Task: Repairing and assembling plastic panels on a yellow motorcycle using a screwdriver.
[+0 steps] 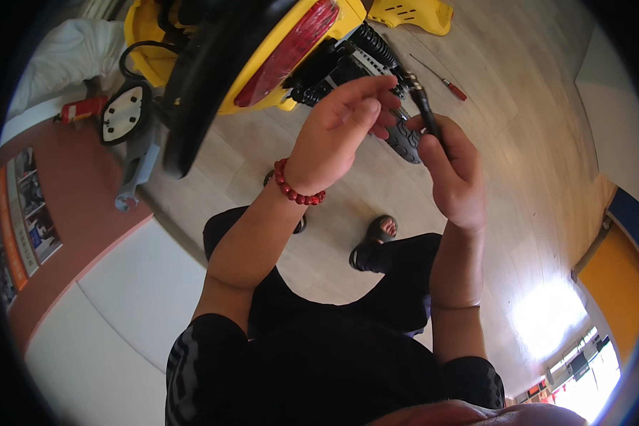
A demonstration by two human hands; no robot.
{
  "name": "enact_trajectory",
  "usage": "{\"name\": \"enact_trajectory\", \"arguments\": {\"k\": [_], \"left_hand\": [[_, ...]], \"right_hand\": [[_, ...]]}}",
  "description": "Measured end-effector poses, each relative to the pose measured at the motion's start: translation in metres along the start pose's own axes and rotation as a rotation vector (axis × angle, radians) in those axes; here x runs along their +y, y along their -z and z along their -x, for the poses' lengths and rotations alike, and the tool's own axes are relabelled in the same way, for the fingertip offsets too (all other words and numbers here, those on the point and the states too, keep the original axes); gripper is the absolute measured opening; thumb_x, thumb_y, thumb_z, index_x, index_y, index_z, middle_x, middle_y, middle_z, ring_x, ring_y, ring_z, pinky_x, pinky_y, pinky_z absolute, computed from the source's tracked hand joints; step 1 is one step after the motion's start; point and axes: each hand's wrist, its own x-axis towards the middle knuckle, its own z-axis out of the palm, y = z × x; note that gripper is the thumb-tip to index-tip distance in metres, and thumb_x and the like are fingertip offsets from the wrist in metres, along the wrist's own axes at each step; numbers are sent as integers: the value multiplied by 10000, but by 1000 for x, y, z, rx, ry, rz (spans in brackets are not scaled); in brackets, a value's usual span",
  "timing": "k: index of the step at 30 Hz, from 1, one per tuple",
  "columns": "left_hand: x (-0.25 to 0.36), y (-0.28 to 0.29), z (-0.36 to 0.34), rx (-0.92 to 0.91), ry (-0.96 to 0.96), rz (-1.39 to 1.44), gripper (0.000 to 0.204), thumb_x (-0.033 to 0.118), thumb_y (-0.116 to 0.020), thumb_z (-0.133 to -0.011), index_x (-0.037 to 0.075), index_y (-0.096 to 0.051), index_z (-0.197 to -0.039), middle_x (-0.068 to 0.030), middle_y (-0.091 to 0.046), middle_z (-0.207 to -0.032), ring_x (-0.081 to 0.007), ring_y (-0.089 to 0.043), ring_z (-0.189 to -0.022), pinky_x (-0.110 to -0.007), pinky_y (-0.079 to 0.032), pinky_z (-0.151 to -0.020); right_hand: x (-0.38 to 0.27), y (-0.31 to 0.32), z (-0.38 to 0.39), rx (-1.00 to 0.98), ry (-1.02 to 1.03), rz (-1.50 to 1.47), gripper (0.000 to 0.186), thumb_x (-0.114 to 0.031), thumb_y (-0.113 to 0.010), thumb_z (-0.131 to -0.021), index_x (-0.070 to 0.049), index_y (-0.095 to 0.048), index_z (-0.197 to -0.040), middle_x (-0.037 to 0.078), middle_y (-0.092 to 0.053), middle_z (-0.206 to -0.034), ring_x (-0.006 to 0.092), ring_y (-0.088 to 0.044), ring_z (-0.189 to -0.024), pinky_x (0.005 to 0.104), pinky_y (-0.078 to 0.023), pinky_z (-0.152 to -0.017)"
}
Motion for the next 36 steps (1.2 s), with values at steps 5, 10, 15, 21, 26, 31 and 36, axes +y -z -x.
{"name": "enact_trajectory", "arguments": {"k": [5,10,15,21,26,31,36], "left_hand": [[-22,16,-13,-51,-96,15,373,209,-439,-950,21,-444,-1272,-30,-558,-1018,-93,-512,-886,-250,-427,-751],[-39,28,-8,32,-72,28,300,183,-439,-950,32,-511,-1200,-31,-575,-965,-95,-520,-815,-256,-421,-719],[-52,35,-8,88,-38,49,264,181,-444,-949,36,-542,-1146,-31,-588,-924,-102,-520,-782,-262,-429,-713],[-53,35,-26,85,-111,127,262,201,-440,-951,49,-565,-1124,-24,-597,-926,-105,-522,-783,-265,-437,-729],[-56,31,-34,143,-116,167,215,178,-484,-935,58,-590,-1077,14,-586,-820,-65,-523,-719,-216,-433,-669],[-56,30,-33,173,-107,171,211,179,-471,-939,67,-592,-1071,6,-602,-827,-70,-526,-717,-224,-433,-674],[-54,27,-35,190,-131,195,209,173,-450,-942,70,-590,-1059,-7,-614,-822,-84,-529,-710,-255,-435,-688]], "right_hand": [[28,-6,-16,-59,75,58,201,-93,-547,-862,25,-599,-1016,2,-527,-684,63,-418,-620,229,-368,-549],[54,-11,-17,-115,51,36,204,-90,-558,-855,31,-600,-1014,-1,-524,-681,58,-427,-631,229,-363,-546],[70,-22,-24,-8,21,-24,189,-105,-578,-849,30,-612,-978,-7,-539,-679,54,-438,-621,228,-365,-542],[63,-29,-35,80,47,-13,179,-133,-572,-860,20,-624,-938,7,-542,-647,60,-449,-584,237,-370,-519],[70,-31,-42,135,163,73,180,-143,-565,-863,12,-625,-933,41,-543,-627,72,-457,-567,246,-380,-515],[76,-32,-45,148,274,66,166,-124,-564,-852,19,-622,-914,94,-557,-626,118,-470,-538,271,-394,-515],[71,-30,-47,101,236,88,158,-111,-563,-843,25,-613,-904,133,-554,-636,165,-489,-535,294,-400,-520]]}}
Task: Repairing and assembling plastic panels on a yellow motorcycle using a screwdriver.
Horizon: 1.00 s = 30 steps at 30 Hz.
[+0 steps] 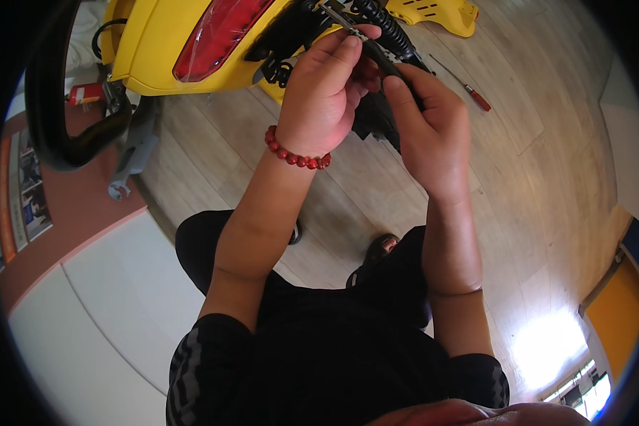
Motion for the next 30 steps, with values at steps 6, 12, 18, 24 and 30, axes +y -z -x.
{"name": "enact_trajectory", "arguments": {"k": [6,12,18,24,30], "left_hand": [[-3,5,3,37,10,7,207,170,-448,-942,76,-591,-1060,-7,-611,-816,-88,-532,-706,-259,-440,-694],[-6,13,-1,-2,-14,27,211,161,-440,-945,67,-589,-1060,-5,-611,-817,-94,-544,-721,-264,-452,-697],[-6,14,-2,-22,-6,45,213,157,-440,-944,62,-588,-1065,-12,-611,-837,-95,-543,-727,-269,-458,-700],[-4,12,-4,-71,-18,109,216,155,-439,-942,59,-586,-1068,-17,-611,-878,-93,-533,-739,-264,-455,-712],[0,9,-3,-19,32,133,204,156,-456,-936,54,-590,-1051,-20,-612,-873,-95,-534,-738,-249,-444,-726]], "right_hand": [[4,-1,0,-25,24,28,153,-104,-566,-831,31,-607,-890,159,-555,-654,243,-505,-539,318,-408,-524],[6,-4,-1,-8,69,60,150,-102,-575,-821,27,-610,-889,171,-570,-672,291,-538,-565,336,-426,-539],[8,-4,-4,16,146,120,137,-101,-580,-813,15,-613,-879,174,-581,-690,317,-566,-610,353,-442,-554],[4,-5,-5,99,400,453,138,-101,-575,-810,6,-596,-894,163,-578,-707,312,-564,-616,368,-443,-534],[-26,-3,-2,-122,-229,-30,168,-127,-524,-857,14,-550,-944,83,-526,-658,191,-514,-537,324,-413,-466]]}}
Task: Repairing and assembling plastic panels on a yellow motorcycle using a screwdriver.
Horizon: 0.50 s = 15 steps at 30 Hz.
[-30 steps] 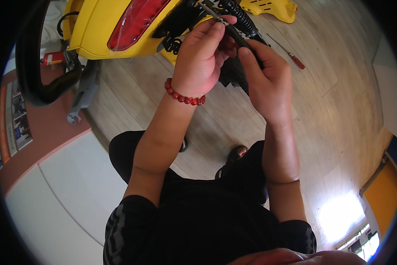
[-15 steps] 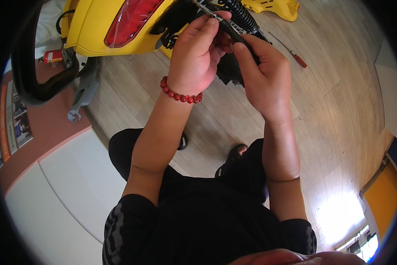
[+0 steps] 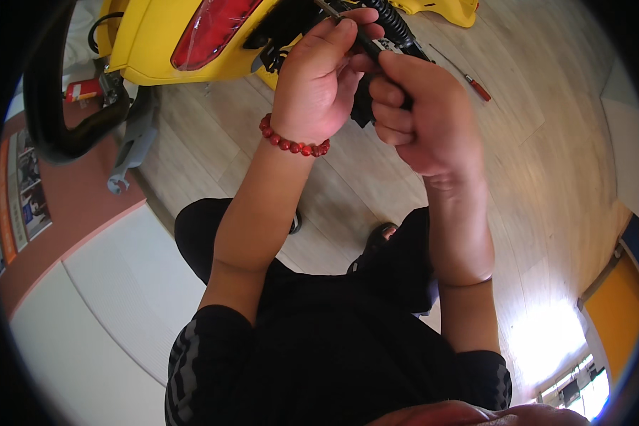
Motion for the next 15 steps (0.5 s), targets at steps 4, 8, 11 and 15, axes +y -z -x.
{"name": "enact_trajectory", "arguments": {"k": [4,8,11,15], "left_hand": [[-9,-6,-4,-8,-43,117,168,167,-517,-914,55,-606,-1003,-18,-619,-860,-89,-531,-727,-228,-426,-716],[-11,-4,-4,104,-52,127,141,191,-598,-874,61,-627,-921,-12,-625,-824,-91,-547,-725,-210,-421,-687],[-13,3,-6,94,-71,107,158,210,-620,-861,56,-631,-892,-13,-624,-808,-99,-560,-726,-214,-431,-676],[-9,-15,1,54,-38,123,227,248,-570,-892,31,-609,-947,-46,-628,-834,-113,-561,-672,-257,-465,-718]], "right_hand": [[-1,4,2,-46,-60,-242,265,-127,-531,-860,27,-521,-1075,53,-542,-717,151,-516,-566,285,-427,-494],[2,6,9,20,238,18,247,-104,-531,-855,7,-531,-1075,42,-527,-706,132,-515,-577,295,-422,-496],[-1,14,6,-120,-149,-352,198,-152,-503,-889,2,-542,-1008,22,-494,-627,110,-440,-496,260,-361,-432],[2,28,-1,-310,-430,-879,263,-233,-456,-929,12,-543,-963,4,-475,-597,65,-374,-465,201,-263,-381]]}}
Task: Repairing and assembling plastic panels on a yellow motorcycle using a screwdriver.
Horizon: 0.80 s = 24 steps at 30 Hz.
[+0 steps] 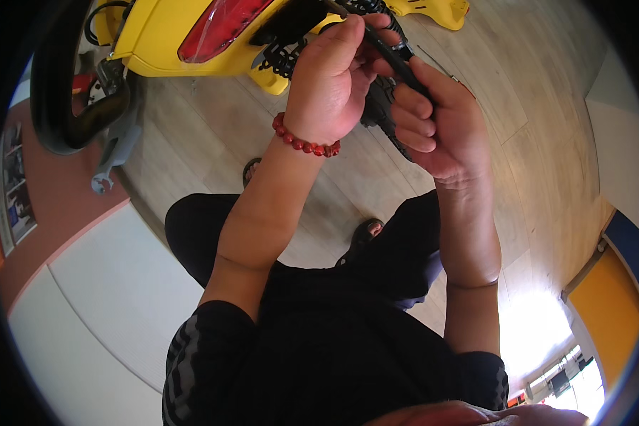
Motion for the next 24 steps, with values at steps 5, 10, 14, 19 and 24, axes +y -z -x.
{"name": "enact_trajectory", "arguments": {"k": [5,10,14,19,24], "left_hand": [[1,5,1,-17,-16,-10,169,181,-556,-898,23,-598,-942,-67,-641,-847,-96,-547,-668,-235,-446,-660],[-5,10,-6,-7,-28,14,105,141,-595,-871,37,-589,-860,-54,-640,-788,-91,-546,-653,-214,-433,-636],[-4,3,-3,86,-7,63,156,193,-610,-866,42,-583,-840,-37,-626,-744,-87,-548,-632,-204,-438,-635],[13,-6,7,4,87,8,189,214,-567,-889,30,-573,-930,-58,-634,-802,-108,-562,-666,-228,-461,-635],[12,-4,8,14,219,111,156,154,-533,-892,30,-581,-972,-82,-649,-857,-134,-584,-708,-248,-459,-636]], "right_hand": [[9,-8,-3,241,299,437,297,-265,-531,-896,4,-539,-1022,34,-500,-655,144,-510,-550,268,-402,-442],[19,-2,-1,290,1016,1748,285,-204,-645,-797,-60,-566,-1030,114,-578,-735,320,-554,-600,383,-459,-537],[21,-14,-3,387,820,1366,172,-201,-573,-861,-33,-584,-897,83,-568,-635,248,-530,-504,331,-429,-461],[5,-19,1,149,8,193,277,-230,-422,-938,-3,-562,-865,37,-525,-648,62,-422,-480,180,-303,-385],[9,-21,3,218,25,235,307,-248,-413,-950,19,-550,-1013,32,-548,-698,67,-408,-456,202,-333,-402]]}}
